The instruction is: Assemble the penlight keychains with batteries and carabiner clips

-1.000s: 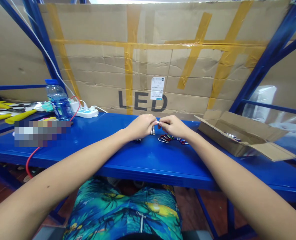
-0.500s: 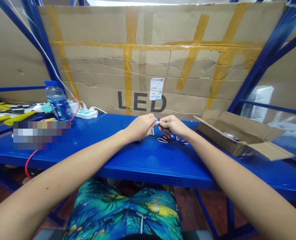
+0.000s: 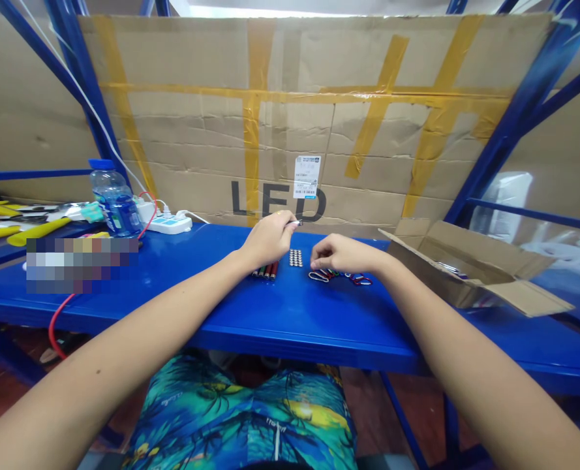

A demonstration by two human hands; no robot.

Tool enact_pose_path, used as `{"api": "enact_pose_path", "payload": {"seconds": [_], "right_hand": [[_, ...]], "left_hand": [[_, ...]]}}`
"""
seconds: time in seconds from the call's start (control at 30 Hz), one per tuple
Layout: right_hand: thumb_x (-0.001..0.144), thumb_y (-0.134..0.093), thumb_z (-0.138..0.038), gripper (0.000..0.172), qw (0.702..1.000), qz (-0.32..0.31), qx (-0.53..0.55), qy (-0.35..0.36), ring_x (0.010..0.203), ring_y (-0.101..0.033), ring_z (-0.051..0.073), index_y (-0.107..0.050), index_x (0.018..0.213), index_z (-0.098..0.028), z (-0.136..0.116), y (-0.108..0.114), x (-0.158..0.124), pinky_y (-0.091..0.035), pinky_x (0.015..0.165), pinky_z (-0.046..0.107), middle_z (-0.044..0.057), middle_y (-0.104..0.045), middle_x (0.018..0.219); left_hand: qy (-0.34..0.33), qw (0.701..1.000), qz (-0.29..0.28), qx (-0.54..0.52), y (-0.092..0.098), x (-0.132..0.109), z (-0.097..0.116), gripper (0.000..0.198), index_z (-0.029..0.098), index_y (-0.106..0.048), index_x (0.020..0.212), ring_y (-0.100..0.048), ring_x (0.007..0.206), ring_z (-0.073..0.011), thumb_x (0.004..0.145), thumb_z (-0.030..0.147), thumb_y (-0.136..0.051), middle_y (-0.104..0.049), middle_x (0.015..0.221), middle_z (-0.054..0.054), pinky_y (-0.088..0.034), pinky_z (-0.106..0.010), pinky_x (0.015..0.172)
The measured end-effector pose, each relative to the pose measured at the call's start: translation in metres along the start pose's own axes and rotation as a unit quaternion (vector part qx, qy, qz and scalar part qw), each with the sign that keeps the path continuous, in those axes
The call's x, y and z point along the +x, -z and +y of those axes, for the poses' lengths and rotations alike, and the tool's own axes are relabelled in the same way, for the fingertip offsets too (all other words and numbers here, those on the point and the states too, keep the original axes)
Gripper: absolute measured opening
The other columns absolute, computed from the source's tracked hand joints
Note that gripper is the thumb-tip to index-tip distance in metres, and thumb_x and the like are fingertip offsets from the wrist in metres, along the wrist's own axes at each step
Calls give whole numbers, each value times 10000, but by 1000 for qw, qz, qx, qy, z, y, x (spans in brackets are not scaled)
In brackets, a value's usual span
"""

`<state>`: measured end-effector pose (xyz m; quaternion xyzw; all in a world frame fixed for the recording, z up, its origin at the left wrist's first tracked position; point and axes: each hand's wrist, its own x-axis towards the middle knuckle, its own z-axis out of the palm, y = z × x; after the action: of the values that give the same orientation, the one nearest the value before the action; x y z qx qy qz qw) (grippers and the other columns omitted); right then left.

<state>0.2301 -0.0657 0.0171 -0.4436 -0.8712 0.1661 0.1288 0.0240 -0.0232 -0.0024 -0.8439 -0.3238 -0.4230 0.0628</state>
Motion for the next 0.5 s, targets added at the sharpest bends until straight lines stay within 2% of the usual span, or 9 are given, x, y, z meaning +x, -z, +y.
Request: {"api": "enact_pose_path", "payload": {"seconds": [0.07, 0.2, 0.4, 0.5], "right_hand": [[766, -652, -272, 117, 998, -27, -42, -32, 586, -517, 127, -696, 748, -165, -3, -3, -1, -351, 548, 261, 6, -645, 653], [733, -706, -250, 85, 994, -44, -75, -68, 652, -601, 155, -712, 768, -173, -8, -7, 0, -391, 572, 260, 32, -711, 744], [714, -737, -248, 103, 991, -41, -99, -86, 676, -626, 170, -725, 782, -172, -10, -10, 3, -410, 578, 263, 45, -731, 790], [704, -741, -263, 116, 993, -65, -61, -75, 698, -632, 174, -737, 769, -166, -14, -12, 2, -423, 602, 258, 44, -740, 798]], "left_hand": [[6, 1000, 2, -2, 1, 0, 0, 169, 166, -592, 902, -620, 870, -219, 950, 235, -446, -681, 916, -85, -487, -372, 782], [0, 1000, 0, -11, 1, -1, 1, 171, 173, -596, 888, -625, 877, -218, 947, 245, -453, -686, 927, -85, -487, -370, 784], [-21, 1000, -8, -19, 0, -1, 2, 185, 166, -601, 880, -620, 840, -212, 950, 248, -450, -676, 885, -80, -480, -363, 763], [-27, 999, -11, -27, 2, -1, 4, 184, 165, -602, 874, -618, 832, -206, 949, 244, -453, -675, 876, -76, -478, -356, 759]]}}
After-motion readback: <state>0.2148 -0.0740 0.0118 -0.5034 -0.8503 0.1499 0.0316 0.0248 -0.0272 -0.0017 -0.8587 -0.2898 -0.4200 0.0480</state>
